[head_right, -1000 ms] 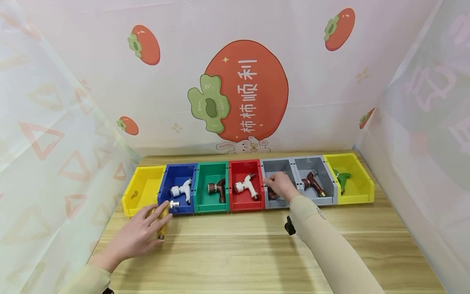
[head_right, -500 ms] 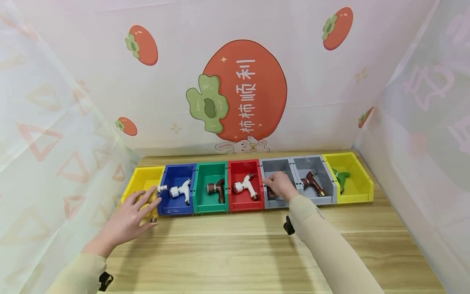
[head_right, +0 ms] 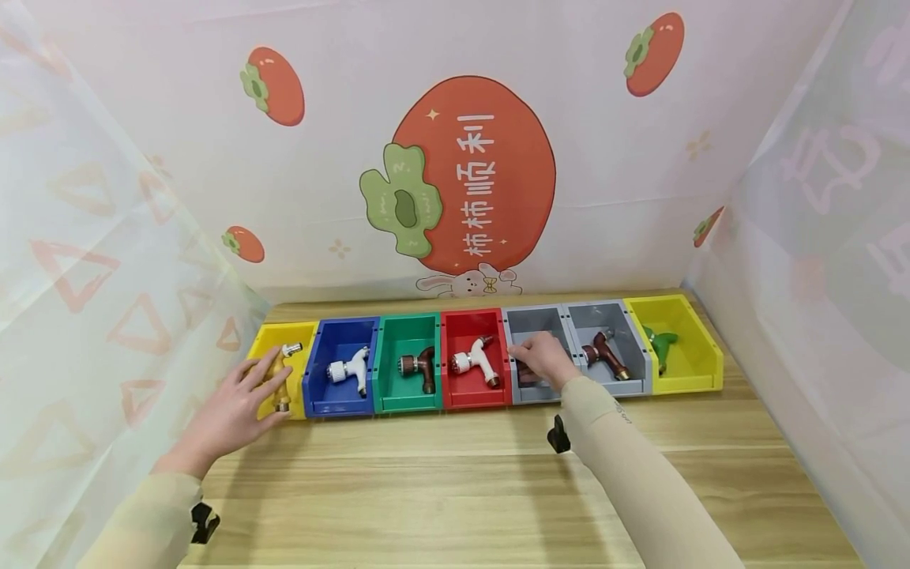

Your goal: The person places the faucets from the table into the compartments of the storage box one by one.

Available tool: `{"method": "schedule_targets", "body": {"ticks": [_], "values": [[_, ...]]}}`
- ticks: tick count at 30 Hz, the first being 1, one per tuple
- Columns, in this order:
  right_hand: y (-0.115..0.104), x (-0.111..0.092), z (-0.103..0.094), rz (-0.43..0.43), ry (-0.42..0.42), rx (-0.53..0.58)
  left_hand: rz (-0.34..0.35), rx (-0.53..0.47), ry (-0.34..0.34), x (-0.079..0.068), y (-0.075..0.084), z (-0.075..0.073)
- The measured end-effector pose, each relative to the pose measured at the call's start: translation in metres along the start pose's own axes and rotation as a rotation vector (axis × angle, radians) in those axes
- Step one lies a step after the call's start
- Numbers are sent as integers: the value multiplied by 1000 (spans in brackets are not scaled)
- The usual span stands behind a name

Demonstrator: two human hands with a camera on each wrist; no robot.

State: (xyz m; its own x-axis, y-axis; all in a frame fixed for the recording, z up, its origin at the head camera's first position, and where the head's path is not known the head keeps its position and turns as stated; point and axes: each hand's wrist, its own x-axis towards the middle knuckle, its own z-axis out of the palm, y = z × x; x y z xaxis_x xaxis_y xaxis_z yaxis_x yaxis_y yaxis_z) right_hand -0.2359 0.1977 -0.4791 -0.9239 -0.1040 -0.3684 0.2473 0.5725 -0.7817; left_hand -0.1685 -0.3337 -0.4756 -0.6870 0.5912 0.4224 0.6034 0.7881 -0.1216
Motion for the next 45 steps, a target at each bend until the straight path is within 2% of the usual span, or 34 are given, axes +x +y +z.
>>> {"method": "schedule_targets", "body": {"ticks": [4, 8, 14, 21, 30, 45], "values": [[0, -1, -1, 8, -3, 19, -11, 9, 12, 1, -5, 3], [-1, -2, -2, 8, -8, 29, -34, 17, -12, 4, -10, 6], [-2, -2, -1, 19, -9, 37, -69, 21, -73, 10, -15, 10], [-1, 0, -1, 32, -5, 46, -135, 7, -175, 19, -18, 10], [1, 1, 0, 27, -9, 64, -194, -27, -276, 22, -24, 14], [1, -2, 1, 19, 12, 54, -191, -58, -380, 27, -28, 15]]}}
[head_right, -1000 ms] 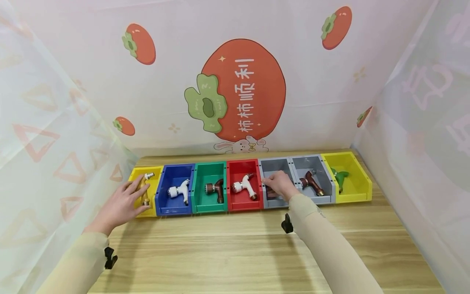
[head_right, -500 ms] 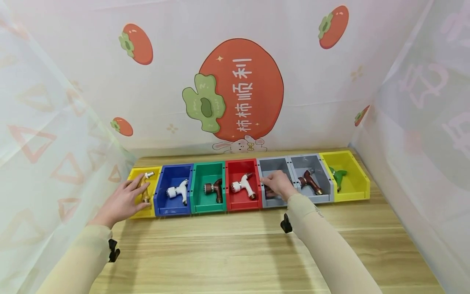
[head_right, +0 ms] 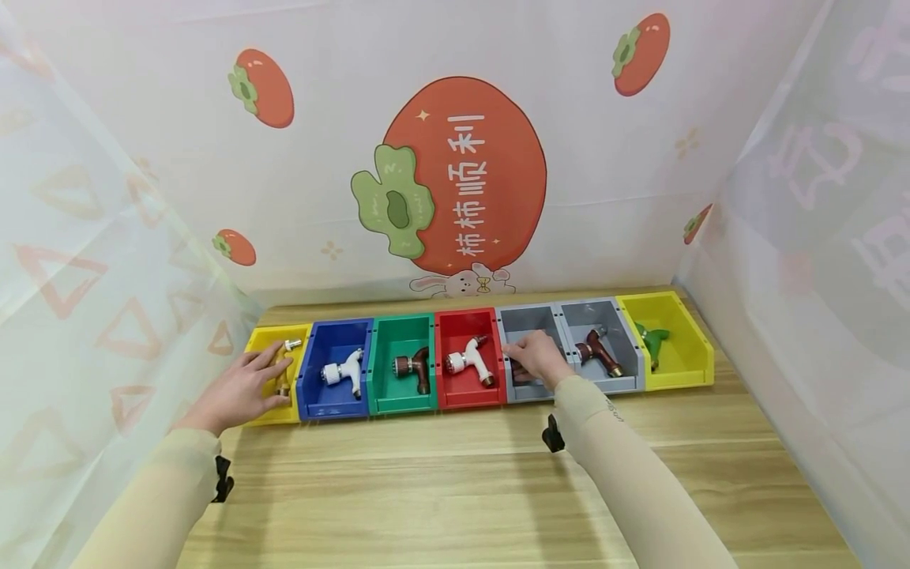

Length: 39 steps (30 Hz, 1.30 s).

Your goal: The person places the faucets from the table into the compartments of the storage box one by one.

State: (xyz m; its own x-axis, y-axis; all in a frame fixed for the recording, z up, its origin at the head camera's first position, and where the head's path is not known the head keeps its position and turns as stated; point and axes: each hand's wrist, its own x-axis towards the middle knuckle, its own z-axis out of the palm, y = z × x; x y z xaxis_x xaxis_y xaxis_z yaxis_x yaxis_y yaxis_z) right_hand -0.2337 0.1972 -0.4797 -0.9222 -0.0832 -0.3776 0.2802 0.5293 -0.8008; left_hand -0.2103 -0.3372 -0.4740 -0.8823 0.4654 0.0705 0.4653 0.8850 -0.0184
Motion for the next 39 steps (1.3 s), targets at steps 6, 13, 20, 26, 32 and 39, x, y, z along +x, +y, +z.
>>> {"method": "schedule_targets", "body": {"ticks": [6, 13, 20, 26, 32, 39], "values": [[0, 1, 0, 5, 4, 0, 28, 21, -12, 1, 0, 0], [1, 2, 1, -2, 2, -1, 21, 19, -25, 0, -3, 5], [2, 4, 1, 1, -4, -16, -24, -46, -71, -3, -4, 10], [2, 4, 0, -14, -1, -2, -45, -111, -55, -6, -5, 7], [-1, 4, -1, -12, -8, -12, -81, -158, -39, -7, -5, 0], [2, 5, -3, -26, -3, -44, -174, -173, -30, 7, 4, -16]]}}
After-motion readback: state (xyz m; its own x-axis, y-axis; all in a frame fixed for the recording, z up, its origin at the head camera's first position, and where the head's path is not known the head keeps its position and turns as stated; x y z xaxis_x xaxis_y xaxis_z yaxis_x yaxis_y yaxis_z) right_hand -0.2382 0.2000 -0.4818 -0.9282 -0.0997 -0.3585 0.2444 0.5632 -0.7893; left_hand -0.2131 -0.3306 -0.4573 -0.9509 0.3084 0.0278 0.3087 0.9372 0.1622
